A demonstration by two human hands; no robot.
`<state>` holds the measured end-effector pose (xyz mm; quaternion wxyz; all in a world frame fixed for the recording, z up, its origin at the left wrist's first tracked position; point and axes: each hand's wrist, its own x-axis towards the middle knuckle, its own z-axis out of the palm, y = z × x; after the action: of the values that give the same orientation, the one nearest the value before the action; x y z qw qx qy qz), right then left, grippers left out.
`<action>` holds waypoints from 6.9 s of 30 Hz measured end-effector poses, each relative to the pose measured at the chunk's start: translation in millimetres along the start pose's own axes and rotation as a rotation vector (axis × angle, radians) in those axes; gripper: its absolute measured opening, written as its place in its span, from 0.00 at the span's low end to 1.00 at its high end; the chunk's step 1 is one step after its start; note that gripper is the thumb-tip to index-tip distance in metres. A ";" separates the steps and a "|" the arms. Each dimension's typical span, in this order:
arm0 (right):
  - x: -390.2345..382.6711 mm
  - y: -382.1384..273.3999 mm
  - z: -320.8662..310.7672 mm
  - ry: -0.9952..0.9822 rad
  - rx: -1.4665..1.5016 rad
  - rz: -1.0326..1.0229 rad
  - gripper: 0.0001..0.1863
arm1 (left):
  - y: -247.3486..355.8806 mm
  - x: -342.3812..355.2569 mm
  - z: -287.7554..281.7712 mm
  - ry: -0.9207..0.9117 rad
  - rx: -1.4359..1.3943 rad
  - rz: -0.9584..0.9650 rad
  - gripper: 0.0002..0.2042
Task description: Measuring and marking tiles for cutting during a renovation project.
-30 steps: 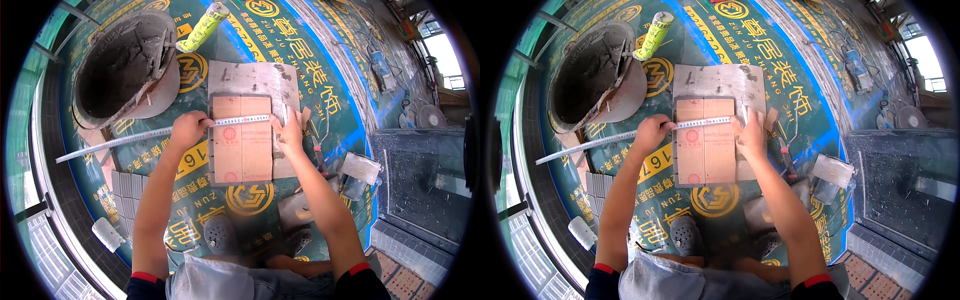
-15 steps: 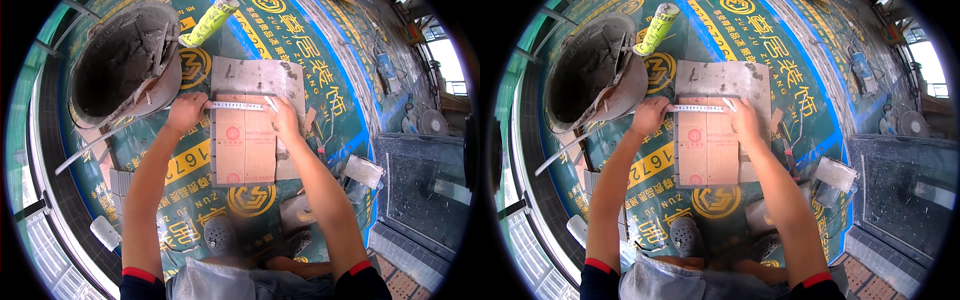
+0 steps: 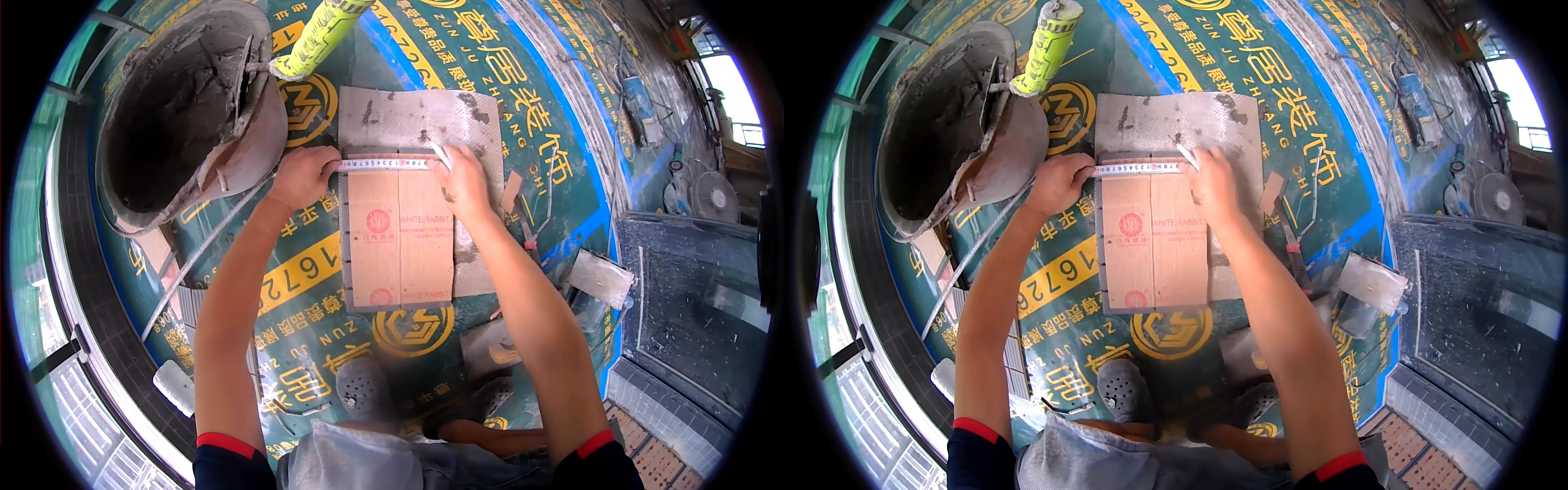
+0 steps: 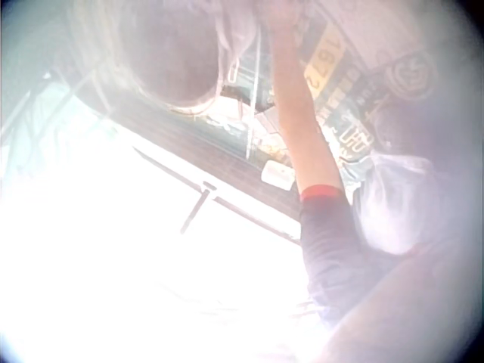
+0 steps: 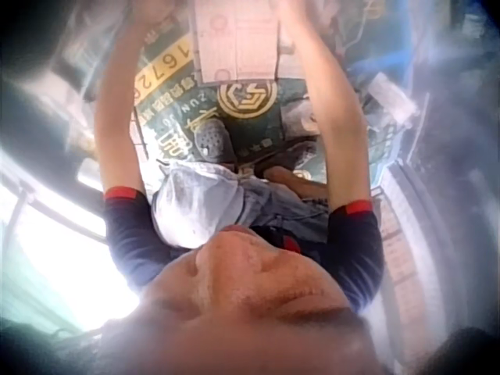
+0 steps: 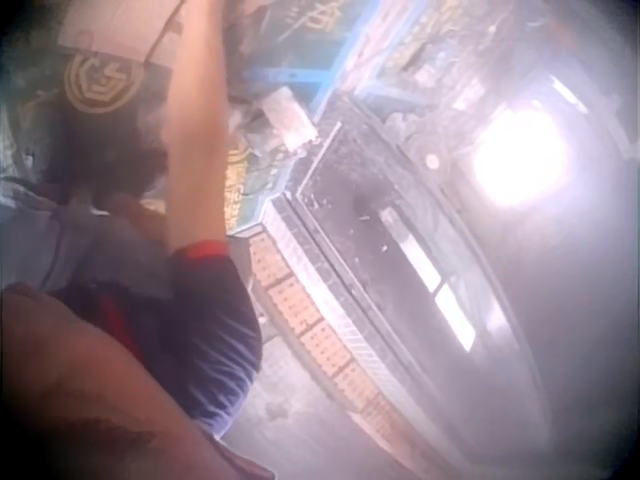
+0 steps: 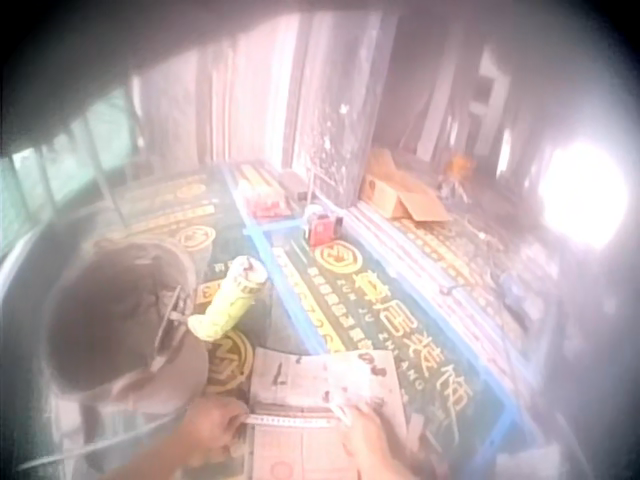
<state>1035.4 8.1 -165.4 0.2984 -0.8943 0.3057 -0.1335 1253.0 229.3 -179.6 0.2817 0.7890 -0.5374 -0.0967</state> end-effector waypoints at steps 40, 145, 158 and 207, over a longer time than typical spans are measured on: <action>-49.0 -3.3 -61.7 -0.007 1.752 0.559 0.28 | 2.0 5.7 -7.5 -0.115 -0.109 -0.146 0.07; -252.1 -24.4 -136.1 -0.518 0.160 -0.083 0.15 | 118.3 -182.4 4.3 -0.179 -0.221 -0.171 0.04; -250.4 -21.3 -102.8 -0.356 0.292 0.186 0.17 | 167.2 -157.1 -26.0 -0.283 0.003 -0.249 0.10; -266.1 -22.8 -79.7 -0.448 0.362 0.119 0.15 | 111.6 -186.1 10.3 -0.189 -0.195 -0.262 0.05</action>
<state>805.6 153.3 -103.7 0.5203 -0.8143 0.2552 0.0326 1084.6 364.3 -154.8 0.2903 0.8085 -0.4423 -0.2577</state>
